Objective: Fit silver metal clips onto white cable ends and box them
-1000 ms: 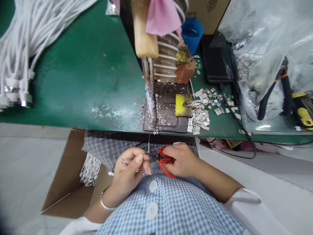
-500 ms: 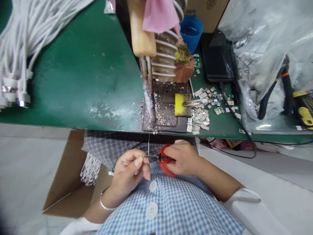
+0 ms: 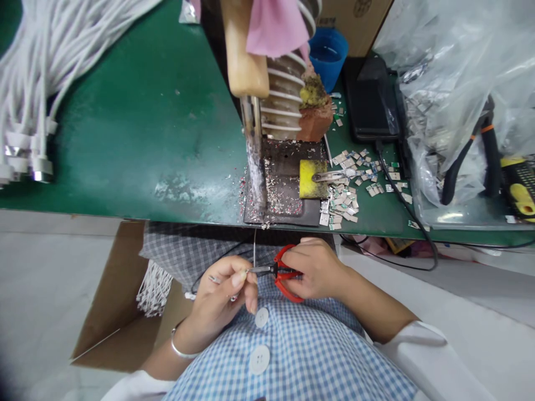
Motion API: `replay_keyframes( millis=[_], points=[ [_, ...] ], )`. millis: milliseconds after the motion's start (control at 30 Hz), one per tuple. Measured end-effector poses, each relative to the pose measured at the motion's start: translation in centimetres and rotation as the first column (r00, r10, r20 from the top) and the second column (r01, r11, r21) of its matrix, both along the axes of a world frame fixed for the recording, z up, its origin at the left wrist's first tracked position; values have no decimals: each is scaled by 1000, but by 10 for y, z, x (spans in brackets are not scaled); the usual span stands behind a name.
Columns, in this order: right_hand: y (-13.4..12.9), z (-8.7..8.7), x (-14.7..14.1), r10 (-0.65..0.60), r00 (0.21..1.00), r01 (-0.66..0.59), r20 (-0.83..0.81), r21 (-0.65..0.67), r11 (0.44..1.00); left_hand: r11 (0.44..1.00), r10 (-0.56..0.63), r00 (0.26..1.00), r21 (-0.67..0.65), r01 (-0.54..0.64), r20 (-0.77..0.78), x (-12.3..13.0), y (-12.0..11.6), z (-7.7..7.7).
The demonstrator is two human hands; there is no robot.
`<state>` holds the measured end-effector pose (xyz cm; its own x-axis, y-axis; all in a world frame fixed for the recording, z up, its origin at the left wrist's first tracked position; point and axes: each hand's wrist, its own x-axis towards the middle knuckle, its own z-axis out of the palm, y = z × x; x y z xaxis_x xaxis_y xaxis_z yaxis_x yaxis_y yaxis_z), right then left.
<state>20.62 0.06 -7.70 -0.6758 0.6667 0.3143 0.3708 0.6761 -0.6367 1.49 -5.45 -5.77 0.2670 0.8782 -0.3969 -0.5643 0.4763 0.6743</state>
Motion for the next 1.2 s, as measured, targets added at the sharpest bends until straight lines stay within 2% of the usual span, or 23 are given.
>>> replay_keyframes(
  millis=[300, 533, 700, 833, 933, 1033, 1200],
  points=[
    [0, -5, 1, 43, 999, -43, -15, -1, 999, 998, -67, 998, -9, 67, 3, -1, -3, -3],
    [-2, -5, 2, 43, 999, -44, -14, -65, 997, 996, -20, 1000, 91, 22, -24, -2, -4, -4],
    [-13, -8, -7, -29, 998, 18, -49, -204, 979, 986, 51, 998, 163, -47, -24, 1, -3, -5],
    [-30, -7, -21, -68, 995, 35, -73, -384, 923, 967, 137, 989, 225, -122, -51, 3, -2, -8],
    [-36, -7, -25, -91, 993, 44, -81, -463, 885, 953, 187, 980, 253, -164, -70, 2, -1, -8],
    [-32, -7, -21, -106, 987, 41, -120, -449, 892, 956, 185, 981, 245, -163, -66, 1, -1, -5],
    [-18, -6, -11, -100, 982, 47, -161, -301, 952, 975, 152, 981, 179, -129, -121, 1, 0, 0]
  ],
)
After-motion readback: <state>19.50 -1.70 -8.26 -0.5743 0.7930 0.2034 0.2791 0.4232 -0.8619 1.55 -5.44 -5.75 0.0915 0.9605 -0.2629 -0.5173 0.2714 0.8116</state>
